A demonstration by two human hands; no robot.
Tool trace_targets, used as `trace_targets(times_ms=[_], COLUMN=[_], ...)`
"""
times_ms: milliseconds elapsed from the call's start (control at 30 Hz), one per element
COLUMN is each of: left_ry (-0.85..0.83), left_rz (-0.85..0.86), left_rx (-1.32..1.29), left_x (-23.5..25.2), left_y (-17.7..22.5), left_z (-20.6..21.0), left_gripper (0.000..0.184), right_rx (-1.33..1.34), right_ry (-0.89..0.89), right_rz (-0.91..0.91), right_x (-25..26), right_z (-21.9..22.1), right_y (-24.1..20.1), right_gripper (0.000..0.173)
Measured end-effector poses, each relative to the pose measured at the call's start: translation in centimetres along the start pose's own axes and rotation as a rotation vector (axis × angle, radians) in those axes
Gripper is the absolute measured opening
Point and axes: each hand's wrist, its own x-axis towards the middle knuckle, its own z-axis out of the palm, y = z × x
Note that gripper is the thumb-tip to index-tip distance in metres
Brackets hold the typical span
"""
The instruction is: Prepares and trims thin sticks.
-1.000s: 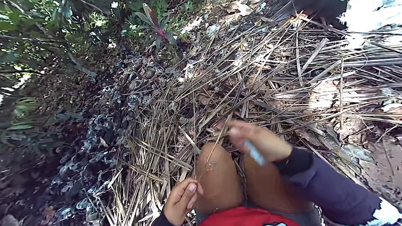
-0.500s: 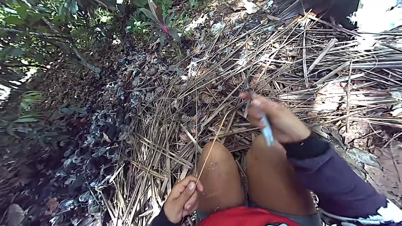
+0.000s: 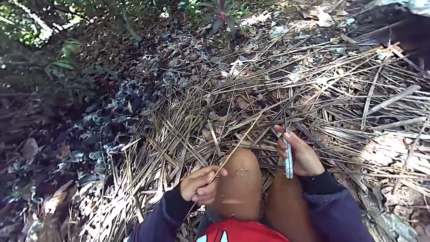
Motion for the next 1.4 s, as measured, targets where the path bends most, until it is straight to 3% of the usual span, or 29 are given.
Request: trace_targets(times_ms=[100,167,267,300,467,567,767,933,1167,1267,1333,1400], left_ry=[-0.007,-0.012,0.049,0.082,0.281,0.353,0.412,0.487,0.453,0.461,0.497,0.604], left_rz=[0.021,0.033,0.035,0.032,0.164,0.307,0.573,0.574,0.384,0.299,0.259,0.297], left_rx=[0.013,0.049,0.192,0.263,0.678,0.952,1.38,1.542,1.364,1.261,1.161,1.2], left_x=[-0.4,-0.5,-0.9,-1.1,-1.5,-0.7,0.7,0.6,-0.5,-1.2,-3.7,-6.1], left_y=[-0.2,-0.4,-0.9,-1.0,-1.7,-2.4,-2.9,-2.9,-1.0,-0.3,-0.2,0.1], left_z=[-0.1,-0.3,-0.4,-0.3,0.7,1.2,0.9,1.6,1.7,1.8,1.2,0.2], left_gripper=[0.027,0.027,0.028,0.028,0.033,0.044,0.036,0.037,0.036,0.032,0.03,0.031], right_rx=[-0.078,-0.118,-0.24,-0.278,-0.455,-0.517,-0.589,-0.906,-1.295,-1.271,-1.131,-1.06], right_ry=[-0.001,-0.101,-0.364,-0.401,-0.314,-0.321,-0.305,-0.116,-0.028,0.159,0.377,0.48], right_rz=[-0.1,-0.218,-0.296,-0.299,-0.313,-0.308,-0.377,-0.609,-0.933,-0.838,-0.607,-0.557], right_x=[-0.2,-1.0,-2.7,-3.1,-2.8,-3.0,-3.3,-2.4,-0.5,0.0,0.3,-0.4], right_z=[0.6,1.4,4.2,5.2,6.8,6.9,6.8,5.9,4.7,3.6,-2.1,-7.8], right_y=[-0.1,-0.7,-2.5,-3.0,-3.3,-2.9,-3.0,-1.0,1.0,0.5,-4.1,-10.1], right_gripper=[0.038,0.04,0.065,0.067,0.039,0.041,0.049,0.045,0.042,0.041,0.046,0.05])
